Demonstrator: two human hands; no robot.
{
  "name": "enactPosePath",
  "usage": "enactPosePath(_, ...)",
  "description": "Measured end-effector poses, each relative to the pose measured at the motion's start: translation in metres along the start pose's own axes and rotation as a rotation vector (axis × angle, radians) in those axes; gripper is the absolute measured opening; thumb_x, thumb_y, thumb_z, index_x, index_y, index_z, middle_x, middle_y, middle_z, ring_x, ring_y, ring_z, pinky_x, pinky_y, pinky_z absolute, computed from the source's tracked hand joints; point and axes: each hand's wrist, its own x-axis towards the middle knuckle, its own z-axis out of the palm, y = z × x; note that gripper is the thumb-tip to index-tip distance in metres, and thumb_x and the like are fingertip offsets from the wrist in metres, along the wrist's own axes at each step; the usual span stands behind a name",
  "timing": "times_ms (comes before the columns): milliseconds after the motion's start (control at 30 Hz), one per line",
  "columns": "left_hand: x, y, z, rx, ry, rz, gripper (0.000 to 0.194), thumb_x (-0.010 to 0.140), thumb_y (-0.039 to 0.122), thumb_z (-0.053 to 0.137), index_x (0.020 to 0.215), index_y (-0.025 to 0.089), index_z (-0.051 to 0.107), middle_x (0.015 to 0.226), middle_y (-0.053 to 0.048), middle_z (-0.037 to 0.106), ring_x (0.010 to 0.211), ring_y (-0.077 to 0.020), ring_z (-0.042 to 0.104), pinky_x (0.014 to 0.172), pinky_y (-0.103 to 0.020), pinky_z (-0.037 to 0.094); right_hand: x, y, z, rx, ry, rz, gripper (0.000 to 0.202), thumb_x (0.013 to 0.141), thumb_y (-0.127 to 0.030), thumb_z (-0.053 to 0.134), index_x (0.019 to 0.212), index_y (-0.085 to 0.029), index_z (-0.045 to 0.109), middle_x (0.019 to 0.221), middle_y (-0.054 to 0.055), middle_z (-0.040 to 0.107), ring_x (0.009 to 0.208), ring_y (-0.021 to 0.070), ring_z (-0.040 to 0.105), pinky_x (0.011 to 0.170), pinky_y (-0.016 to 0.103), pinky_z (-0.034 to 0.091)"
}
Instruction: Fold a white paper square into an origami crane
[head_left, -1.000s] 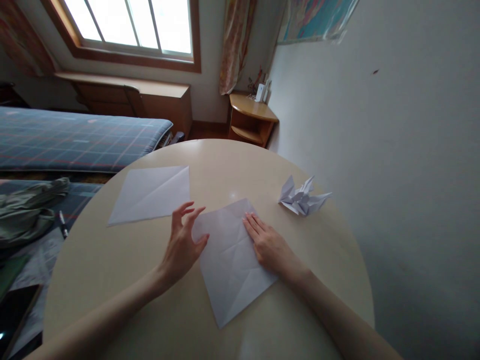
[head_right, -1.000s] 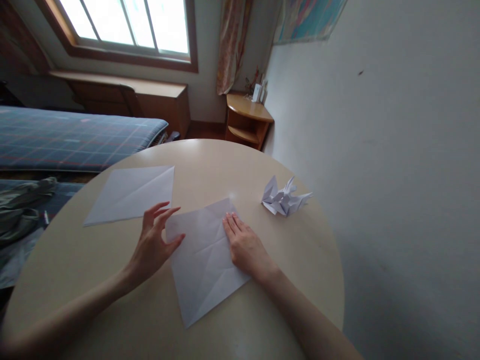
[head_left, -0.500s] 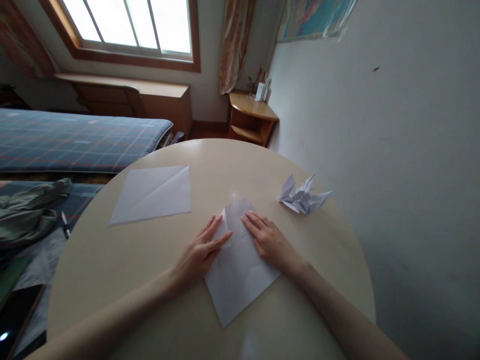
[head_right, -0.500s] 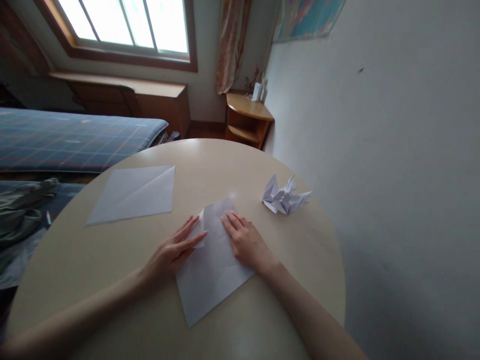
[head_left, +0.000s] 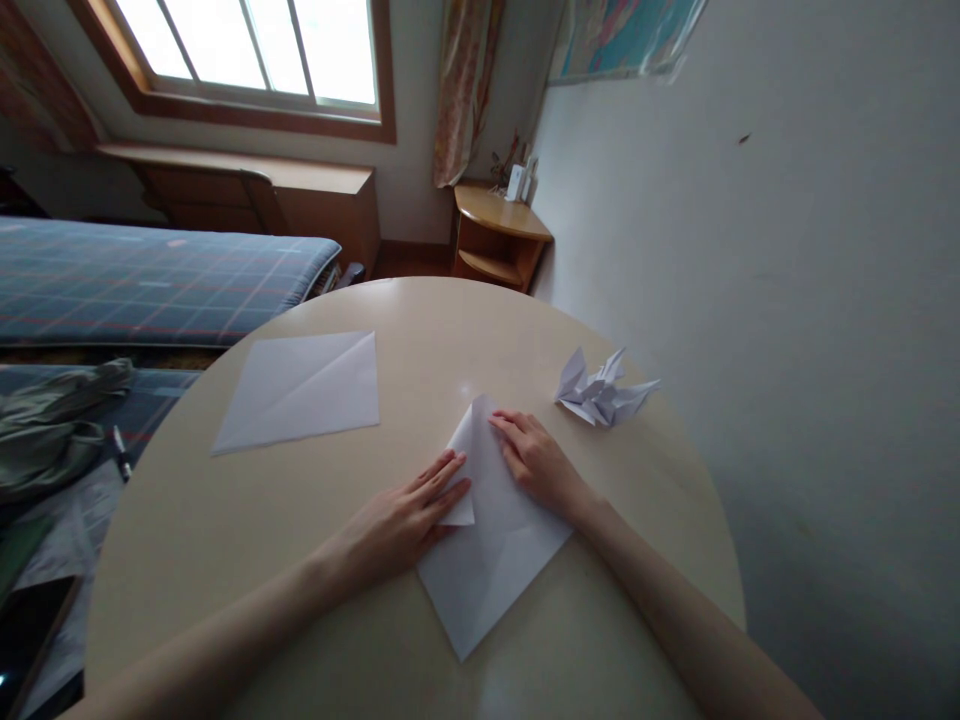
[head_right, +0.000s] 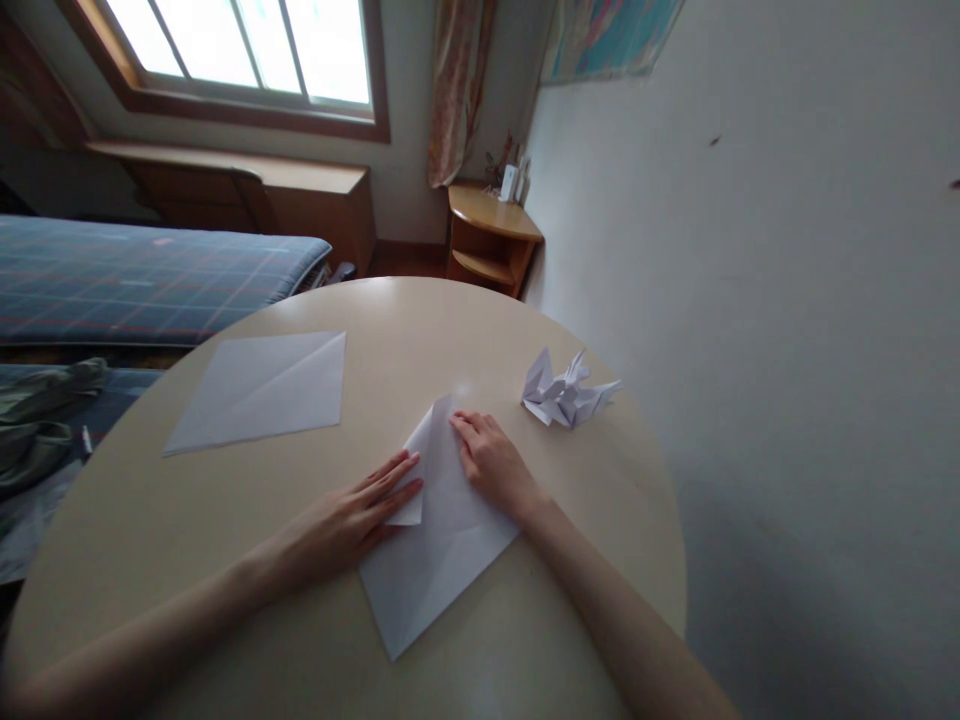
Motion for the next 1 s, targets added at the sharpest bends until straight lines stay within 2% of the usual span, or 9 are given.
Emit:
enactPosePath(133, 0.000, 0.003, 0.001, 0.022, 0.009, 0.010, 0.041, 0.090, 0.024, 0.047, 0.128, 0.011, 0.043, 0.144, -0.017, 0.027, 0.136, -0.0276, 0.014, 0.105, -0.043, 0.037, 0.012, 0.006, 0.010, 0.088, 0.085, 0.055, 0.033, 0.083, -0.011, 0.042, 0.113, -0.014, 0.055, 0.113, 0.012, 0.055, 0.105, 0.0236, 0.047, 0.096, 0.042, 0.040)
enactPosePath(267, 0.001, 0.005, -0.001, 0.036, -0.014, 0.012, 0.048, 0.090, 0.024, 0.045, 0.134, 0.006, 0.034, 0.142, -0.018, 0.032, 0.136, -0.0258, 0.014, 0.107, -0.040, 0.034, 0.015, 0.012, 0.018, 0.284, 0.217, 0.197, 0.031, 0.076, -0.011, 0.049, 0.106, -0.016, 0.055, 0.100, 0.010, 0.057, 0.089, 0.0208, 0.056, 0.079, 0.037, 0.051)
enactPosePath(300, 0.001, 0.005, -0.001, 0.037, -0.021, 0.007, 0.050, 0.091, 0.024, 0.045, 0.135, 0.005, 0.030, 0.142, -0.019, 0.032, 0.136, -0.0250, 0.014, 0.107, -0.039, 0.034, 0.013, 0.012, 0.018, 0.303, 0.254, 0.199, 0.031, 0.076, -0.011, 0.048, 0.106, -0.017, 0.055, 0.100, 0.009, 0.057, 0.089, 0.0205, 0.056, 0.077, 0.036, 0.051)
enactPosePath(367, 0.001, 0.004, -0.001, 0.041, -0.029, 0.002, 0.053, 0.091, 0.026, 0.044, 0.136, 0.004, 0.027, 0.141, -0.019, 0.034, 0.135, -0.0243, 0.015, 0.108, -0.038, 0.033, 0.010, 0.009, 0.017, 0.281, 0.290, 0.132, 0.033, 0.080, -0.012, 0.044, 0.110, -0.019, 0.055, 0.107, 0.009, 0.057, 0.098, 0.0208, 0.055, 0.084, 0.037, 0.049)
enactPosePath(433, 0.001, 0.003, 0.000, 0.044, -0.030, 0.011, 0.052, 0.092, 0.028, 0.042, 0.136, 0.004, 0.028, 0.141, -0.019, 0.034, 0.135, -0.0243, 0.016, 0.108, -0.038, 0.032, 0.008, 0.005, 0.015, 0.216, 0.230, 0.011, 0.038, 0.086, -0.012, 0.038, 0.120, -0.021, 0.051, 0.123, 0.009, 0.054, 0.116, 0.0199, 0.047, 0.097, 0.039, 0.041)
enactPosePath(500, 0.001, 0.001, 0.000, 0.043, -0.025, 0.021, 0.051, 0.093, 0.031, 0.040, 0.135, 0.005, 0.031, 0.141, -0.018, 0.034, 0.135, -0.0243, 0.017, 0.108, -0.039, 0.033, 0.007, 0.001, 0.014, 0.144, 0.112, -0.085, 0.042, 0.090, -0.014, 0.034, 0.129, -0.022, 0.045, 0.135, 0.007, 0.046, 0.127, 0.0183, 0.036, 0.105, 0.039, 0.032)
enactPosePath(633, 0.000, -0.001, -0.002, 0.034, -0.035, 0.046, 0.059, 0.090, 0.046, 0.039, 0.132, 0.004, 0.038, 0.140, -0.019, 0.034, 0.134, -0.0268, 0.020, 0.105, -0.040, 0.036, 0.009, 0.001, 0.015, 0.017, -0.035, -0.111, 0.043, 0.092, -0.020, 0.036, 0.135, -0.018, 0.039, 0.142, 0.008, 0.036, 0.135, 0.0190, 0.024, 0.109, 0.042, 0.025)
enactPosePath(767, -0.001, -0.002, -0.003, 0.036, -0.025, 0.054, 0.056, 0.091, 0.046, 0.037, 0.128, 0.005, 0.043, 0.139, -0.019, 0.036, 0.134, -0.0265, 0.023, 0.104, -0.040, 0.038, 0.010, 0.002, 0.017, -0.028, -0.085, -0.090, 0.044, 0.092, -0.022, 0.036, 0.135, -0.014, 0.038, 0.143, 0.011, 0.034, 0.135, 0.0187, 0.024, 0.109, 0.041, 0.024)
enactPosePath(1000, -0.001, -0.001, 0.001, 0.056, 0.003, 0.060, 0.049, 0.092, 0.043, 0.039, 0.128, 0.010, 0.045, 0.139, -0.014, 0.038, 0.134, -0.0264, 0.024, 0.104, -0.040, 0.038, 0.009, 0.004, 0.018, -0.010, -0.077, -0.092, 0.044, 0.092, -0.022, 0.036, 0.137, -0.020, 0.036, 0.143, 0.009, 0.033, 0.134, 0.0174, 0.025, 0.108, 0.041, 0.026)
